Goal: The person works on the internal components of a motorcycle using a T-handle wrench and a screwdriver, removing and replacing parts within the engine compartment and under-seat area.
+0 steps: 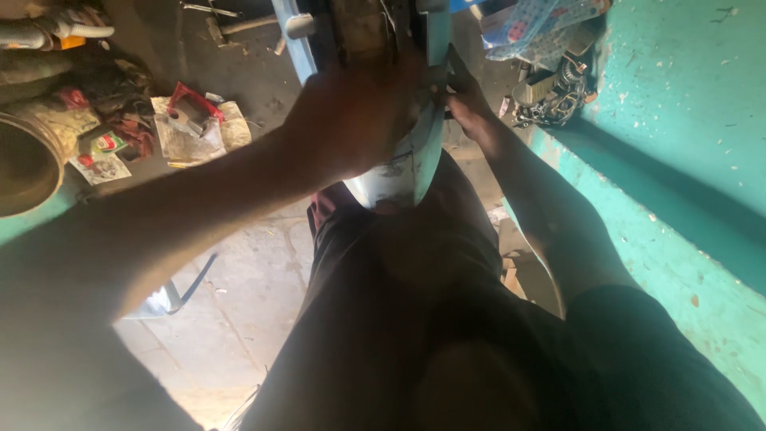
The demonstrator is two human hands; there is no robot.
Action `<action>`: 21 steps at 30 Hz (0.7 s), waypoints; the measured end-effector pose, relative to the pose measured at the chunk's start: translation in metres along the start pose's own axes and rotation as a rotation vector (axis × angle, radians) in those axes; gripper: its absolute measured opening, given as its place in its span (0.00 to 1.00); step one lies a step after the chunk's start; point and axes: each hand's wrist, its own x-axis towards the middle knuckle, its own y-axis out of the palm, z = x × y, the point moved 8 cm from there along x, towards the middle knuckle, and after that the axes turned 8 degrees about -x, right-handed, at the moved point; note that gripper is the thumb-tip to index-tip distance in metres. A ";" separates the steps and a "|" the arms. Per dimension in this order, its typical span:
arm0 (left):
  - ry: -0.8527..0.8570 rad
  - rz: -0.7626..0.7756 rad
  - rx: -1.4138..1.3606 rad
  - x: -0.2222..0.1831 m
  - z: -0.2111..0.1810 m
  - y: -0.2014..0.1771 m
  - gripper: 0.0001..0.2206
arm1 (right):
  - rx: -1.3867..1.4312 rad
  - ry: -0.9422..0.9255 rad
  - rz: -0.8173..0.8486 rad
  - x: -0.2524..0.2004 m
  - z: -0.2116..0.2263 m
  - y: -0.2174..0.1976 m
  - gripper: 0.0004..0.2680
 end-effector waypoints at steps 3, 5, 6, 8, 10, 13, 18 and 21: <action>0.515 0.067 0.215 -0.012 -0.037 0.016 0.13 | 0.054 0.045 -0.002 -0.002 -0.005 0.000 0.34; 0.603 -0.140 0.624 -0.032 -0.049 0.018 0.13 | 0.089 0.024 0.008 0.000 -0.012 -0.003 0.34; 0.641 -0.249 0.828 -0.040 -0.053 0.021 0.13 | 0.096 -0.084 0.050 0.000 -0.010 -0.005 0.33; 0.516 -0.565 0.583 -0.045 -0.043 0.002 0.14 | 0.113 -0.300 0.139 -0.001 -0.008 -0.005 0.31; 0.574 -0.744 0.045 -0.051 -0.034 0.002 0.14 | 0.028 -0.186 0.026 0.009 -0.021 -0.010 0.33; 0.793 -0.721 -0.930 -0.037 -0.032 0.034 0.25 | -0.003 -0.005 -0.047 0.019 -0.040 -0.012 0.31; 0.460 -0.441 -1.682 -0.008 0.000 0.074 0.19 | -0.667 -0.477 -0.129 0.024 -0.018 -0.016 0.24; 0.155 0.034 -1.519 0.016 -0.008 0.078 0.14 | -0.226 -0.189 -0.077 0.025 -0.043 -0.021 0.25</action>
